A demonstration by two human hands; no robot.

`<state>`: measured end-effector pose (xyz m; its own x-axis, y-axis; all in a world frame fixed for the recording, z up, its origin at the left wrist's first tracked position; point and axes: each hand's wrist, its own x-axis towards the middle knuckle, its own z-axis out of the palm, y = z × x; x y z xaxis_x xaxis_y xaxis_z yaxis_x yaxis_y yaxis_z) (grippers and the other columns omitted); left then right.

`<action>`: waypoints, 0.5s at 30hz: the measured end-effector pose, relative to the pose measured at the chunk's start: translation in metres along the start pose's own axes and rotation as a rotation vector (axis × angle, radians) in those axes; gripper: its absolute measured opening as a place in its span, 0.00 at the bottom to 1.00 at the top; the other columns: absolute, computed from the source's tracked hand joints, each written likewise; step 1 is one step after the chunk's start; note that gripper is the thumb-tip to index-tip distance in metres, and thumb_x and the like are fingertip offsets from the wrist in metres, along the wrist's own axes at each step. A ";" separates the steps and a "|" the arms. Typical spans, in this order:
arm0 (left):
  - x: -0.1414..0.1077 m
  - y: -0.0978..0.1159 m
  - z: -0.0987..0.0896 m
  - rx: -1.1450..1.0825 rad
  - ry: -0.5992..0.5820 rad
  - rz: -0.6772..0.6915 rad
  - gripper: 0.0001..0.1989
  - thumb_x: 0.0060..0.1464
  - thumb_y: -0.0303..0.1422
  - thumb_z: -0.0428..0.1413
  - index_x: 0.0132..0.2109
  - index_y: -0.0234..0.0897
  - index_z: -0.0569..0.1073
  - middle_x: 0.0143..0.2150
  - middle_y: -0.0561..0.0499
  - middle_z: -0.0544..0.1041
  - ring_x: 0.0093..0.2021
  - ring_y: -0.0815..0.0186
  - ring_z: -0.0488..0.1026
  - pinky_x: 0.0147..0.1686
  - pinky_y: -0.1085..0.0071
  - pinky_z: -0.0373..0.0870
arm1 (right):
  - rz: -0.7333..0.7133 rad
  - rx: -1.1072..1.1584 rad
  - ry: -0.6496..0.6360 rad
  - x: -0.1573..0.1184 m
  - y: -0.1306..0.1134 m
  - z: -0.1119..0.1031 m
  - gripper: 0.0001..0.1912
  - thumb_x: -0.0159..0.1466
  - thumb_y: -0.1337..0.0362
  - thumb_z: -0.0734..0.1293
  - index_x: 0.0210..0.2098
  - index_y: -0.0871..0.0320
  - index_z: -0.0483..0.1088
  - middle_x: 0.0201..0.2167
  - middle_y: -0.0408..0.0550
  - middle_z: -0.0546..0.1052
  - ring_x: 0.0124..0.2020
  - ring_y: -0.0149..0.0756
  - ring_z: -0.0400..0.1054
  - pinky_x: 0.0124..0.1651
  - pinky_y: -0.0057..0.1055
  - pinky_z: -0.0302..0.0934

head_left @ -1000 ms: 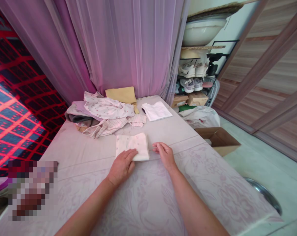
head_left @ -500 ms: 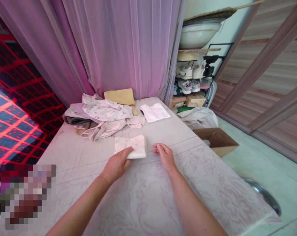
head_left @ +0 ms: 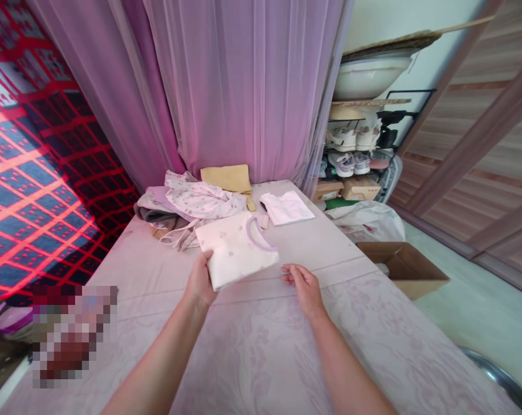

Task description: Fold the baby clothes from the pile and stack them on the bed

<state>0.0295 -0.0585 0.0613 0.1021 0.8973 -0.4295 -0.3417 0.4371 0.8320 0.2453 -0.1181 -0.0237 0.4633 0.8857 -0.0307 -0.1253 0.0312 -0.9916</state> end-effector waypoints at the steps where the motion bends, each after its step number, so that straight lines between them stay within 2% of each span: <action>1: -0.004 -0.015 -0.002 -0.001 0.012 -0.018 0.25 0.52 0.38 0.43 0.55 0.32 0.65 0.43 0.42 0.78 0.44 0.53 0.76 0.42 0.57 0.75 | -0.002 -0.003 0.003 0.000 0.000 0.000 0.26 0.50 0.41 0.68 0.32 0.59 0.75 0.31 0.53 0.79 0.28 0.38 0.73 0.33 0.35 0.68; 4: -0.023 -0.050 -0.012 0.045 -0.043 -0.053 0.21 0.54 0.36 0.43 0.53 0.36 0.66 0.49 0.43 0.76 0.50 0.58 0.73 0.47 0.61 0.73 | -0.010 -0.012 0.002 0.000 0.000 -0.001 0.26 0.51 0.41 0.67 0.32 0.59 0.75 0.32 0.52 0.79 0.28 0.37 0.73 0.33 0.34 0.68; 6: -0.038 -0.055 -0.024 0.075 -0.130 -0.123 0.17 0.55 0.36 0.44 0.48 0.36 0.68 0.50 0.42 0.75 0.50 0.59 0.73 0.49 0.62 0.71 | -0.016 -0.032 -0.004 0.000 0.001 0.000 0.26 0.51 0.41 0.66 0.32 0.59 0.74 0.33 0.52 0.79 0.29 0.36 0.72 0.33 0.33 0.67; 8: -0.047 -0.047 -0.038 0.091 -0.169 -0.158 0.13 0.54 0.35 0.48 0.45 0.36 0.70 0.50 0.42 0.75 0.49 0.60 0.74 0.50 0.63 0.71 | -0.024 -0.077 -0.013 -0.002 0.003 0.001 0.26 0.53 0.41 0.65 0.33 0.58 0.74 0.33 0.52 0.79 0.29 0.36 0.72 0.33 0.32 0.66; 9: -0.048 -0.040 -0.045 0.087 -0.149 -0.157 0.11 0.54 0.34 0.51 0.44 0.37 0.70 0.49 0.43 0.75 0.48 0.61 0.74 0.49 0.63 0.71 | -0.029 -0.113 -0.018 -0.003 0.004 0.002 0.26 0.54 0.41 0.64 0.34 0.58 0.74 0.34 0.52 0.79 0.29 0.36 0.72 0.32 0.32 0.66; 11: -0.042 -0.026 -0.058 0.071 -0.025 -0.133 0.11 0.52 0.31 0.55 0.44 0.39 0.69 0.48 0.46 0.75 0.46 0.63 0.74 0.47 0.66 0.72 | -0.039 -0.218 -0.028 -0.006 0.007 0.005 0.24 0.56 0.43 0.62 0.36 0.57 0.73 0.34 0.51 0.79 0.28 0.36 0.72 0.31 0.31 0.65; 13: -0.029 -0.015 -0.067 0.067 0.125 -0.095 0.15 0.51 0.29 0.57 0.47 0.41 0.67 0.47 0.48 0.75 0.44 0.66 0.74 0.44 0.69 0.72 | -0.059 -0.376 -0.023 -0.007 0.009 0.007 0.21 0.58 0.47 0.61 0.39 0.55 0.72 0.35 0.49 0.79 0.28 0.36 0.72 0.31 0.30 0.64; 15: -0.012 -0.006 -0.072 0.100 0.197 -0.052 0.18 0.51 0.28 0.57 0.50 0.41 0.66 0.47 0.49 0.74 0.43 0.68 0.74 0.43 0.72 0.71 | -0.071 -0.555 -0.013 -0.005 0.009 0.009 0.18 0.58 0.51 0.62 0.42 0.54 0.71 0.37 0.47 0.79 0.28 0.35 0.72 0.32 0.30 0.62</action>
<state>-0.0366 -0.0770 0.0360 -0.0710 0.8483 -0.5247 -0.2453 0.4950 0.8335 0.2337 -0.1179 -0.0313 0.4427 0.8959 0.0366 0.3881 -0.1546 -0.9086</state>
